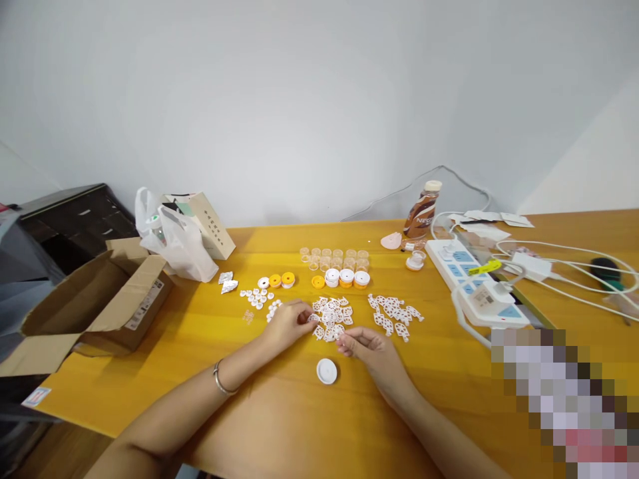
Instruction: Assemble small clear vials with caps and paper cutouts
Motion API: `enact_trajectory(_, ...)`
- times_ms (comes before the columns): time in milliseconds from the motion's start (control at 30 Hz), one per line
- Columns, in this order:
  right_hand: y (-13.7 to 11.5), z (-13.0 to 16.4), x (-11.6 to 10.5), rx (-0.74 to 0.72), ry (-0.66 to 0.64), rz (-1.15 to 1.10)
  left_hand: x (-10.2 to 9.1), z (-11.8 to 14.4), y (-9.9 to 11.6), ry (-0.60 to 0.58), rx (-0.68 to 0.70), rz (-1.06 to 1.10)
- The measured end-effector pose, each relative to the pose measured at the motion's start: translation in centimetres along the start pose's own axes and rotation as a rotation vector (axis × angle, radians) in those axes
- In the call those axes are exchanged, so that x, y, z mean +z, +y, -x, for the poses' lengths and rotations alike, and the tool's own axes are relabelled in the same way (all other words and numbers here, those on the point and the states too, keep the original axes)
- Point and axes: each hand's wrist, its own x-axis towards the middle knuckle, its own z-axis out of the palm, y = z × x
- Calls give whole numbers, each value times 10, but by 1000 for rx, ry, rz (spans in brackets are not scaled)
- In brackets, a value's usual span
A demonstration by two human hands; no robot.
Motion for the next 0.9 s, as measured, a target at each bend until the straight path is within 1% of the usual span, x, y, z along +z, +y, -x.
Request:
enact_trajectory(133, 0, 0, -1, -2, 0, -6, 2, -1, -4, 4, -42, 61)
enact_trajectory(267, 0, -1, -4, -13, 18, -8, -1, -1, -7, 20, -88, 111)
enact_trajectory(400, -2, -1, -4, 7, 32, -37, -8, 0, -3, 28, -84, 143)
enact_trajectory(467, -2, 0, -4, 25, 41, -76, -14, 1, 3, 29, -44, 187)
enact_trajectory(567, -2, 1, -6, 62, 20, -143, -22, 4, 13, -14, 64, 355)
enact_trajectory(633, -1, 1, -7, 87, -11, -191, -25, 8, 18, -70, 93, 507)
enact_trajectory(733, -1, 2, -9, 117, -48, -232, -24, 12, 22, -136, 40, 703)
enact_trajectory(900, -4, 4, -6, 150, -39, -253, -19, 19, 23, -219, -75, 869)
